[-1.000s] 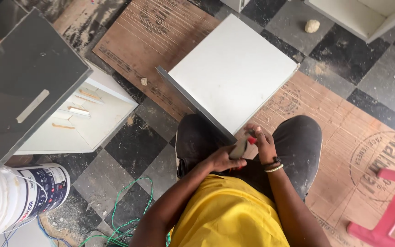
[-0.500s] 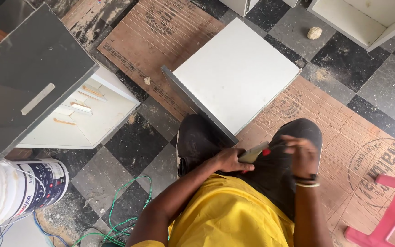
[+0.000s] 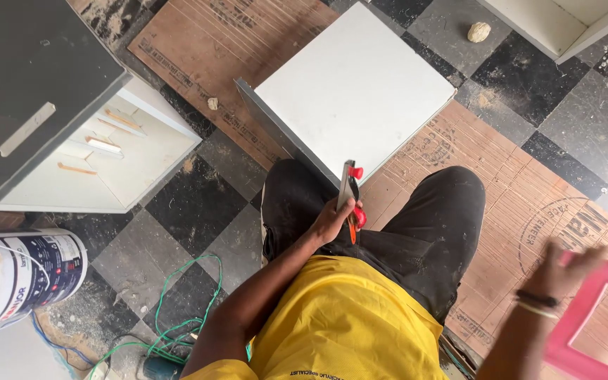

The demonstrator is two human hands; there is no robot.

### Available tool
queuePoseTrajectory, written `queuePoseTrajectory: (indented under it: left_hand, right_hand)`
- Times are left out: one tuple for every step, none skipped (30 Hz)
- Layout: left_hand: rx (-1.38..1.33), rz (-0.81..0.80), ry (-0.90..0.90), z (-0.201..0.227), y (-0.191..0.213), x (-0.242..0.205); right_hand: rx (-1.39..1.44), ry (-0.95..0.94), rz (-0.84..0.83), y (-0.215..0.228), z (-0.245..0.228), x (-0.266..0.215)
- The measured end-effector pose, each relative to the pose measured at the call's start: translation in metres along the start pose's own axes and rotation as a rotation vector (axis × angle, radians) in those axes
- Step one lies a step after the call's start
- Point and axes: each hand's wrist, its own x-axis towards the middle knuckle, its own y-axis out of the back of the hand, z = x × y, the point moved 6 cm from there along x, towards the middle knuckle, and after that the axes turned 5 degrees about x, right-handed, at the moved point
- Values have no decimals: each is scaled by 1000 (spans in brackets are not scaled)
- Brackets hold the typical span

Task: Assembling and finishing the edges of drawers for a furniture unit using various hand tools.

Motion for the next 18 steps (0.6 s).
queuePoseTrajectory:
  left_hand:
    - [-5,4,5,-7,-3,1]
    - [16,54,-11,-12,-3,3]
    - [38,104,-27,-16,-2,4]
    - [40,110,-26,-18,-6,6]
    - [-4,51,-69,-17,-13,8]
    - [-52,-2,-111,-16,-21,7]
    - [-55,9,-108,2,-24,4]
    - [-28,10,-90,19,-26,3]
    - [-1,11,-71,37,-27,2]
    - [-11,25,-68,19,-24,3]
    - [-24,22,-32,-2,-21,4]
    - [-39,14,2,-23,-21,6]
    - [-50,25,2,-9,-21,0]
    - [59,25,-78,11,-18,-5]
    - [169,23,-157,32,-14,-9]
    - [161,34,-150,40,-6,-8]
    - [375,10,71,35,2,-6]
    - [585,-36,294,29,12,-6]
  right_hand:
    - [-5,-2,-6,-29,-29,-23]
    - [70,-60,-195,-71,-54,-48]
    - [145,-117,-385,-112,-81,-75]
    - [148,-119,-390,-141,-102,-90]
    - [221,-97,-717,-187,-127,-116]
    - [288,-77,-1050,-226,-153,-146]
    - [287,-81,-1062,-240,-154,-159]
    - [296,-114,-1117,-258,-154,-172]
    - [305,-147,-1172,-276,-154,-186]
    - [298,-152,-1188,-284,-158,-187]
    - [244,-239,-1155,-291,-156,-185]
    - [187,-322,-1117,-297,-152,-182]
    - [177,-324,-1129,-293,-145,-177]
    - [180,-431,-1107,-294,-133,-171]
    - [181,-537,-1083,-295,-122,-164]
    - [172,-545,-1094,-294,-123,-162]
    - [197,-596,-1063,-292,-122,-158]
    - [221,-647,-1024,-289,-120,-154]
